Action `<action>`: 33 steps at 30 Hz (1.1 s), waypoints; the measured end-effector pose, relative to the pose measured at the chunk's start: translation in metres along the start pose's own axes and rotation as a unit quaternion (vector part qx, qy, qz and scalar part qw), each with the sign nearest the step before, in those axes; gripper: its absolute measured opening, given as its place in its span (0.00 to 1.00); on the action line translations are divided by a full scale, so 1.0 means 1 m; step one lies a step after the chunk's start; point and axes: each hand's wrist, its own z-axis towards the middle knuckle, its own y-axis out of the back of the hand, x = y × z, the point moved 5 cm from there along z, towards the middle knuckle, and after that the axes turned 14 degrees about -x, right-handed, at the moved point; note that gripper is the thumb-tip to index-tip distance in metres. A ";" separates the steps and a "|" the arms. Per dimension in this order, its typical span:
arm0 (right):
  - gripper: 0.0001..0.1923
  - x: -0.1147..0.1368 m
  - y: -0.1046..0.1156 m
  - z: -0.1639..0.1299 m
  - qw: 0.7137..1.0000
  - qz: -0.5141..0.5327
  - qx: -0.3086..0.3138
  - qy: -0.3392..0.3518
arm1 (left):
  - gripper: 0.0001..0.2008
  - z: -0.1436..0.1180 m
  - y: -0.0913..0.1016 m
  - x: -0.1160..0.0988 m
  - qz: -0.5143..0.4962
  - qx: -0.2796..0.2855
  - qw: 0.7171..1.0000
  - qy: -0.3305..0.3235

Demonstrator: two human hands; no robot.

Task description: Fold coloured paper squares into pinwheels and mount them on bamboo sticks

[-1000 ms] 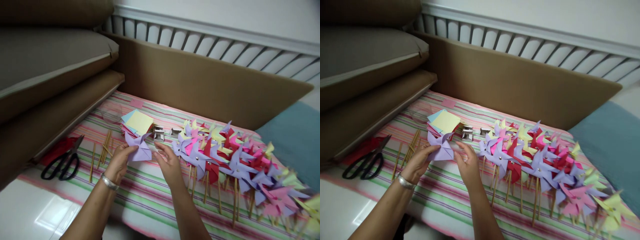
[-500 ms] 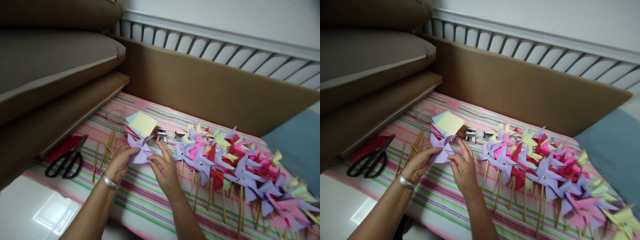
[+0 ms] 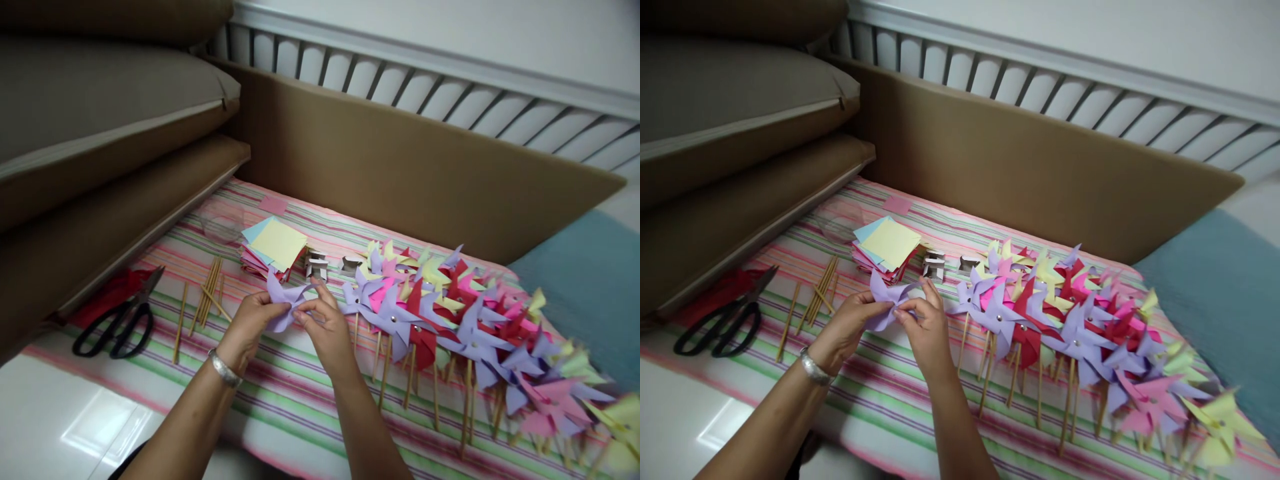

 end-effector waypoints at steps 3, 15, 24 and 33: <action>0.04 0.001 0.001 0.001 1.000 -0.014 0.001 0.008 | 0.10 -0.001 -0.002 0.002 0.000 -0.003 1.000 0.001; 0.03 -0.009 0.000 0.001 0.999 -0.039 -0.024 -0.021 | 0.09 -0.002 -0.004 0.003 0.005 0.005 1.000 -0.001; 0.03 -0.014 -0.002 0.002 0.997 -0.047 -0.036 -0.044 | 0.11 0.000 -0.002 0.007 0.013 0.008 1.000 -0.002; 0.04 0.002 0.000 0.002 0.991 -0.115 -0.053 -0.035 | 0.13 0.000 -0.004 0.010 0.033 0.021 0.999 -0.027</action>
